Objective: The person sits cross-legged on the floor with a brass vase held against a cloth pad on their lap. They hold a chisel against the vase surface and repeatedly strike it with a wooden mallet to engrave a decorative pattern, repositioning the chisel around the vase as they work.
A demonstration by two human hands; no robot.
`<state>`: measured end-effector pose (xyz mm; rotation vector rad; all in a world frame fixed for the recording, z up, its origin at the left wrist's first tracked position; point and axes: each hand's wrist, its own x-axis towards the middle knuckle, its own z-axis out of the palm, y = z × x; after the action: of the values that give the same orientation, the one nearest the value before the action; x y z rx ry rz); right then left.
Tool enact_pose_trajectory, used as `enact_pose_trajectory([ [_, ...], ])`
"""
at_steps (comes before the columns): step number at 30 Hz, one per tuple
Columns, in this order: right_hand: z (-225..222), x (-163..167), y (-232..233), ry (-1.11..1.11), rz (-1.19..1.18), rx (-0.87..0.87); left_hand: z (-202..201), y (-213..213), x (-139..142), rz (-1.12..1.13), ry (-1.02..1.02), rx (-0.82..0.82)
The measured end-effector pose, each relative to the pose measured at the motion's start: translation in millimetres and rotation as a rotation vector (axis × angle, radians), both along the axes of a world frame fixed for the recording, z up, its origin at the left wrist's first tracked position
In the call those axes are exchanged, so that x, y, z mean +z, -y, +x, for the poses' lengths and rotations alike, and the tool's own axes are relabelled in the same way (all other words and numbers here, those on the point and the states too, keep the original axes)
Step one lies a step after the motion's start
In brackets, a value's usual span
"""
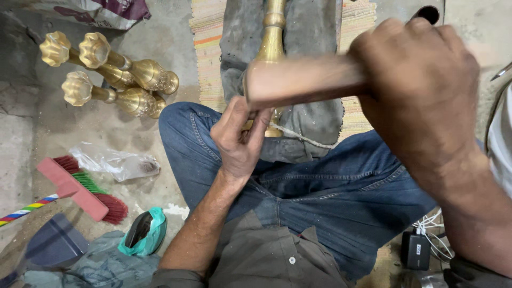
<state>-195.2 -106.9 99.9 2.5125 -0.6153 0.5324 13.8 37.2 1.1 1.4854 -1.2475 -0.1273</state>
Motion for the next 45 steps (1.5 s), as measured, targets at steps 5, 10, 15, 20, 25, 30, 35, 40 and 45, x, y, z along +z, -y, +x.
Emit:
enact_pose_trajectory([
  [5, 5, 1, 1, 0.039, 0.038, 0.033, 2, 0, -4, -0.040, 0.069, 0.023],
  [10, 2, 0, 2, 0.002, 0.047, 0.011, 1, -2, -6, 0.004, 0.042, 0.037],
  [15, -2, 2, -1, -0.047, -0.022, 0.001, 0, -4, -7, -0.008, 0.086, 0.079],
  [20, -3, 1, 1, 0.181, 0.398, 0.124, 2, -5, -9, -0.024, 0.101, 0.042],
  [25, -5, -2, 1, 0.020, 0.105, 0.056, 3, -6, -14, -0.063, 0.129, 0.044],
  [30, -3, 1, -5, -0.006, 0.054, 0.028, 2, -8, -20, -0.061, 0.150, 0.084],
  [35, -3, 6, -7, 0.062, 0.274, 0.055, 2, -8, -25, -0.048, 0.138, 0.072],
  [40, -3, 4, -7, -0.040, 0.120, 0.019, 2, -7, -25, -0.111, 0.191, 0.071],
  [45, 0, 6, -8, 0.098, 0.300, 0.059, 3, -8, -22, -0.133, 0.166, 0.081],
])
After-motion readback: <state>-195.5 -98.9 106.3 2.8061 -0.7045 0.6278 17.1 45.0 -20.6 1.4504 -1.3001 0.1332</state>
